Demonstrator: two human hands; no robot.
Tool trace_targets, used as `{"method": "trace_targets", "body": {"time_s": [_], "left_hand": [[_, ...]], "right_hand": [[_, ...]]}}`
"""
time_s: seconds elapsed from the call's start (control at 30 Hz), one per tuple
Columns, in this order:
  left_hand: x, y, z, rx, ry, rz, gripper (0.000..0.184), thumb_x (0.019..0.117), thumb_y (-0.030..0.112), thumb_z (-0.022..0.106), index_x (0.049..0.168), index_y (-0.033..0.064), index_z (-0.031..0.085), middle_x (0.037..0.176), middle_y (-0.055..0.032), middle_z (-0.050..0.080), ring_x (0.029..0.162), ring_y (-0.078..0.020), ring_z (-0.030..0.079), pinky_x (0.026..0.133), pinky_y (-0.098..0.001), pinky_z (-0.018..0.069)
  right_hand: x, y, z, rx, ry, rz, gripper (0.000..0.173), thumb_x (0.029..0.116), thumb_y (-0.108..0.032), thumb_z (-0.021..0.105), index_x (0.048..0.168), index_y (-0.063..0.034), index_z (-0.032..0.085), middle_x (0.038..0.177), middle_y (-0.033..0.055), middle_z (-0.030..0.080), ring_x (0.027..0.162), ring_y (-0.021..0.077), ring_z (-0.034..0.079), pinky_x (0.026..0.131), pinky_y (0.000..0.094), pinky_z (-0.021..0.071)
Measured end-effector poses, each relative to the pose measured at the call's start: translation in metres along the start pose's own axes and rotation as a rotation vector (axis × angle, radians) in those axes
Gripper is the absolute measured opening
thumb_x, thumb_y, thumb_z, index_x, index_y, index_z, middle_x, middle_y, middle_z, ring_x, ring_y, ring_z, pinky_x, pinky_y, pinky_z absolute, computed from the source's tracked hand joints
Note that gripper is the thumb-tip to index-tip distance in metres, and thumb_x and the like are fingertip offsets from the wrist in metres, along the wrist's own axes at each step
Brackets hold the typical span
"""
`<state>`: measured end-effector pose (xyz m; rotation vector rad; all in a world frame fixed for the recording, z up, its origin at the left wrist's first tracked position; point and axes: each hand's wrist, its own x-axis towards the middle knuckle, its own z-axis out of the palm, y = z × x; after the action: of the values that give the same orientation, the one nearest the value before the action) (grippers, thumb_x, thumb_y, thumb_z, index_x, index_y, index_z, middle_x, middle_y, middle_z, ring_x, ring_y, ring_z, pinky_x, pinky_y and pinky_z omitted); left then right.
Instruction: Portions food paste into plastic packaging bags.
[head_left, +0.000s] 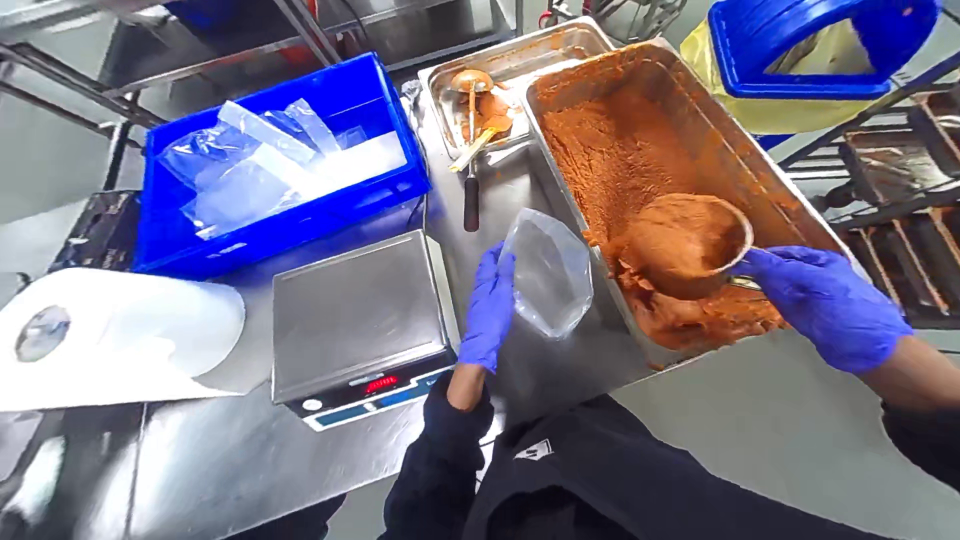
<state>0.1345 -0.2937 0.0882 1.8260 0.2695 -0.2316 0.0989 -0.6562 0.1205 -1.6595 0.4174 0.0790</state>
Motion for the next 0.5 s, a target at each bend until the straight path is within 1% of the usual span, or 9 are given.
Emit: {"method": "trace_targets", "body": {"time_s": [0.03,0.07,0.13,0.17,0.23,0.33,0.4,0.5], "left_hand": [[0.0,0.0,0.002,-0.006,0.007,0.009,0.042,0.1108,0.026,0.04,0.145,0.0029,0.049,0.13,-0.0165,0.061,0.114,-0.0189,0.06,0.097,-0.0376,0.0494],[0.0,-0.001,0.003,-0.01,0.011,0.021,0.042,0.1106,0.023,0.041,0.145,0.0014,0.048,0.134,-0.0191,0.06,0.119,-0.0217,0.059,0.101,-0.0395,0.0486],[0.001,-0.004,0.006,-0.006,0.015,0.058,0.042,0.1098,0.02,0.043,0.146,-0.001,0.047,0.14,-0.0225,0.056,0.127,-0.0261,0.057,0.108,-0.0425,0.0451],[0.001,-0.005,0.005,-0.005,0.008,0.065,0.043,0.11,0.02,0.043,0.147,-0.0017,0.046,0.141,-0.0231,0.055,0.129,-0.0268,0.056,0.11,-0.0427,0.0439],[0.0,-0.006,0.002,0.003,-0.006,0.054,0.043,0.1102,0.02,0.042,0.147,-0.0014,0.046,0.14,-0.0234,0.056,0.129,-0.0279,0.056,0.109,-0.0434,0.0438],[-0.003,-0.008,-0.005,0.018,-0.038,0.033,0.043,0.1107,0.02,0.041,0.148,-0.0003,0.045,0.141,-0.023,0.056,0.129,-0.0289,0.056,0.109,-0.0448,0.0436],[-0.006,-0.009,-0.001,0.026,-0.076,0.038,0.042,0.1109,0.021,0.04,0.147,-0.0003,0.046,0.138,-0.0233,0.057,0.126,-0.0294,0.057,0.108,-0.0461,0.0444],[-0.007,-0.012,0.011,0.014,-0.113,0.078,0.042,0.1107,0.02,0.04,0.146,-0.0014,0.047,0.136,-0.0233,0.059,0.125,-0.0296,0.058,0.107,-0.0455,0.0452]], "right_hand": [[-0.002,0.002,-0.002,0.07,0.019,-0.045,0.023,0.0973,-0.015,0.056,0.081,-0.0209,0.072,0.06,-0.0157,0.062,0.044,-0.0073,0.043,0.043,0.01,0.0375],[-0.003,0.004,-0.002,0.127,0.036,-0.077,0.024,0.0983,-0.014,0.057,0.082,-0.0198,0.073,0.061,-0.0141,0.065,0.044,-0.0072,0.045,0.043,0.0097,0.0385],[-0.002,0.009,0.004,0.183,0.09,-0.092,0.026,0.0996,-0.012,0.056,0.079,-0.0179,0.072,0.06,-0.0127,0.064,0.043,-0.0069,0.045,0.042,0.0096,0.0378],[-0.001,0.01,0.009,0.195,0.123,-0.082,0.026,0.0997,-0.011,0.057,0.079,-0.016,0.071,0.061,-0.0118,0.065,0.043,-0.0066,0.046,0.042,0.0099,0.0376],[-0.002,0.011,0.017,0.186,0.183,-0.042,0.025,0.1005,-0.008,0.056,0.081,-0.013,0.071,0.063,-0.0106,0.067,0.042,-0.0064,0.044,0.041,0.0101,0.0362],[-0.008,0.012,0.017,0.23,0.189,-0.036,0.03,0.1025,-0.007,0.051,0.081,-0.0122,0.071,0.063,-0.0106,0.067,0.041,-0.0074,0.043,0.04,0.0094,0.0343],[-0.013,0.015,0.014,0.262,0.174,-0.07,0.033,0.1029,-0.007,0.048,0.081,-0.0133,0.072,0.066,-0.0111,0.069,0.043,-0.0079,0.044,0.041,0.0086,0.0361],[-0.017,0.017,0.021,0.277,0.209,-0.083,0.033,0.1022,-0.005,0.05,0.079,-0.0135,0.072,0.064,-0.0104,0.068,0.042,-0.0068,0.045,0.041,0.0094,0.0356]]}}
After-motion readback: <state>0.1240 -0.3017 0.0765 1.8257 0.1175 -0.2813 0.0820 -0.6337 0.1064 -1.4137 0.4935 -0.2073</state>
